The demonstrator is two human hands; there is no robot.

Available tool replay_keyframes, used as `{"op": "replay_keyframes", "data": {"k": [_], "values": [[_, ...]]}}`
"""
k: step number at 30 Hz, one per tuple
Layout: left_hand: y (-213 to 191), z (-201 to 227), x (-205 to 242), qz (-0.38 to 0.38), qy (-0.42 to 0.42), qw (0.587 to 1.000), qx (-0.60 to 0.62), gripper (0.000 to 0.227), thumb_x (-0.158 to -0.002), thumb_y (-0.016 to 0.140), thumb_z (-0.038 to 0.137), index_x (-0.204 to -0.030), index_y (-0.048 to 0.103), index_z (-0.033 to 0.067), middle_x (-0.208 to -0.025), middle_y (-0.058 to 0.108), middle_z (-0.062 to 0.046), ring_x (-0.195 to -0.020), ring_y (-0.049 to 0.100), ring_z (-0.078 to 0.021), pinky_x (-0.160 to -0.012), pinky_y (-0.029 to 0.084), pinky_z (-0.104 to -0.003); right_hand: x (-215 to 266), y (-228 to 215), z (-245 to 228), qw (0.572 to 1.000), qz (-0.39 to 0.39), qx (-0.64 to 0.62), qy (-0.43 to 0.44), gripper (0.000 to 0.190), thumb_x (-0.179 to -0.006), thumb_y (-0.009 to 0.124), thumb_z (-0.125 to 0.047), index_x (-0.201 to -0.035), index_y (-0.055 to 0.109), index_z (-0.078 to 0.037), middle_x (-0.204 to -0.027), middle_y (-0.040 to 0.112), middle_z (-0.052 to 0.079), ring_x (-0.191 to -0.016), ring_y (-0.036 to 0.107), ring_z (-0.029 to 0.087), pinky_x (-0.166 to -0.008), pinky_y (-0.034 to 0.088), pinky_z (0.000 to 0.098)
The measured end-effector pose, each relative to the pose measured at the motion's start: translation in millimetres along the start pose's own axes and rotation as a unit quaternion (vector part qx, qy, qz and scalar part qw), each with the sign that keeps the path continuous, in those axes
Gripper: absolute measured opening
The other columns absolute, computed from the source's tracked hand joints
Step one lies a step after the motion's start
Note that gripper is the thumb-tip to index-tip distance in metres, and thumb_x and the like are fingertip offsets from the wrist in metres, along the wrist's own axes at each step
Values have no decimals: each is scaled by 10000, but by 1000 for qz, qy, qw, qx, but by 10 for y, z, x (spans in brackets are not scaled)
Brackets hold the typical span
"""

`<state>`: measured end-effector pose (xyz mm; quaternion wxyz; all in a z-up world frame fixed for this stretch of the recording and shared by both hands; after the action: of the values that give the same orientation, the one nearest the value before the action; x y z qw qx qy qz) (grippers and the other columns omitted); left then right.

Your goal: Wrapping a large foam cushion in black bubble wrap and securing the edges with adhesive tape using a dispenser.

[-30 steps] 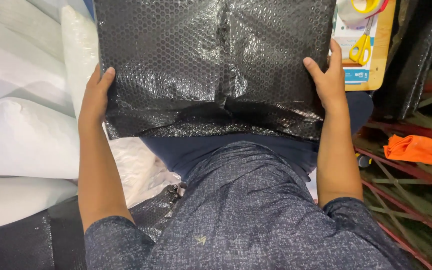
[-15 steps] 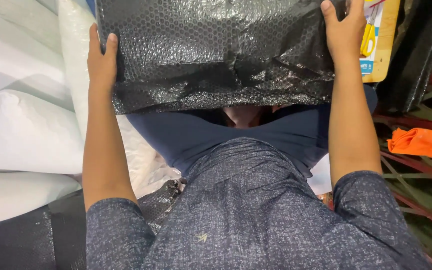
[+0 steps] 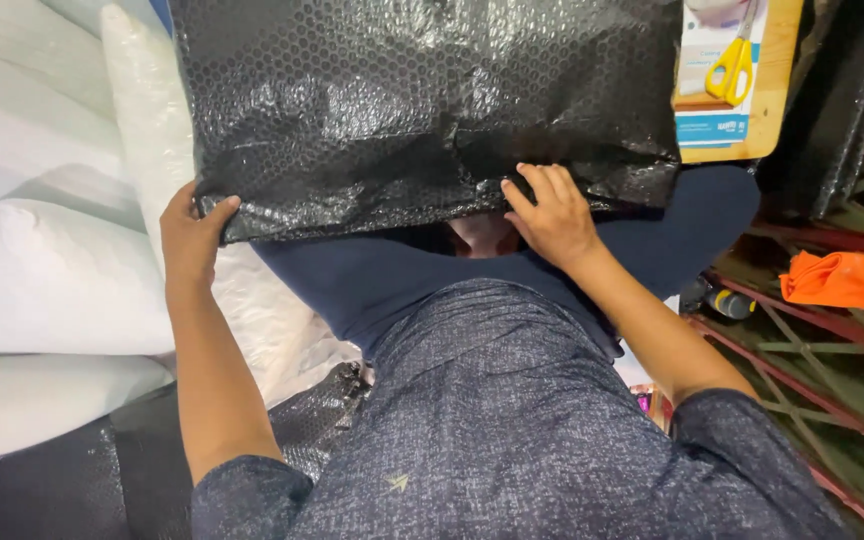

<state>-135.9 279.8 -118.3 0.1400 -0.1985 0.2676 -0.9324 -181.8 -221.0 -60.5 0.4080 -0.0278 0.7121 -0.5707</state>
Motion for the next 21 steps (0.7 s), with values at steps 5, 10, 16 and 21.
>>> {"op": "replay_keyframes", "data": {"k": [5,10,16,21], "values": [[-42,64,177,-23,2,998,66,555,-959,796,194,-1427,563,9,-953,656,-129,-692,635,-195,-490,538,-273,-121,-408,110,984,57,-150,75,330,-880,785,-236,-1148,727,-50,-1074,680,153,-912,668,344,-809,563,446],[-203,346,382,33,5,998,47,489,-1044,576,342,-1434,547,48,-1146,653,-118,-843,572,-162,-685,459,-275,-767,-1980,-64,819,127,-559,30,310,-836,690,-123,-1121,606,-33,-890,690,113,-756,678,284,-719,594,409],[-276,881,605,176,117,977,23,363,-1081,522,220,-1378,566,16,-1235,570,-134,-949,605,-206,-734,519,-315,-1022,-3101,-486,551,59,-755,-350,199,-1118,377,-21,-966,482,-94,-864,585,149,-700,594,291,-762,621,441],[-84,1051,856,171,157,973,-18,344,-1049,555,86,-1378,571,-16,-1267,550,-170,-1046,572,-263,-779,522,-329,-992,-3142,-327,614,113,-711,-323,169,-1123,411,-63,-1005,507,-138,-881,651,118,-693,648,262,-752,665,431]]}}
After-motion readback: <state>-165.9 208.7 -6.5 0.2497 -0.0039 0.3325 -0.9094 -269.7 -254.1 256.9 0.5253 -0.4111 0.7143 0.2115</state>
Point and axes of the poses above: each hand's wrist, its own x-axis away from the middle knuckle, its own y-axis out of the palm, z = x × y, the point moved 9 cm from there along -x, towards the middle knuckle
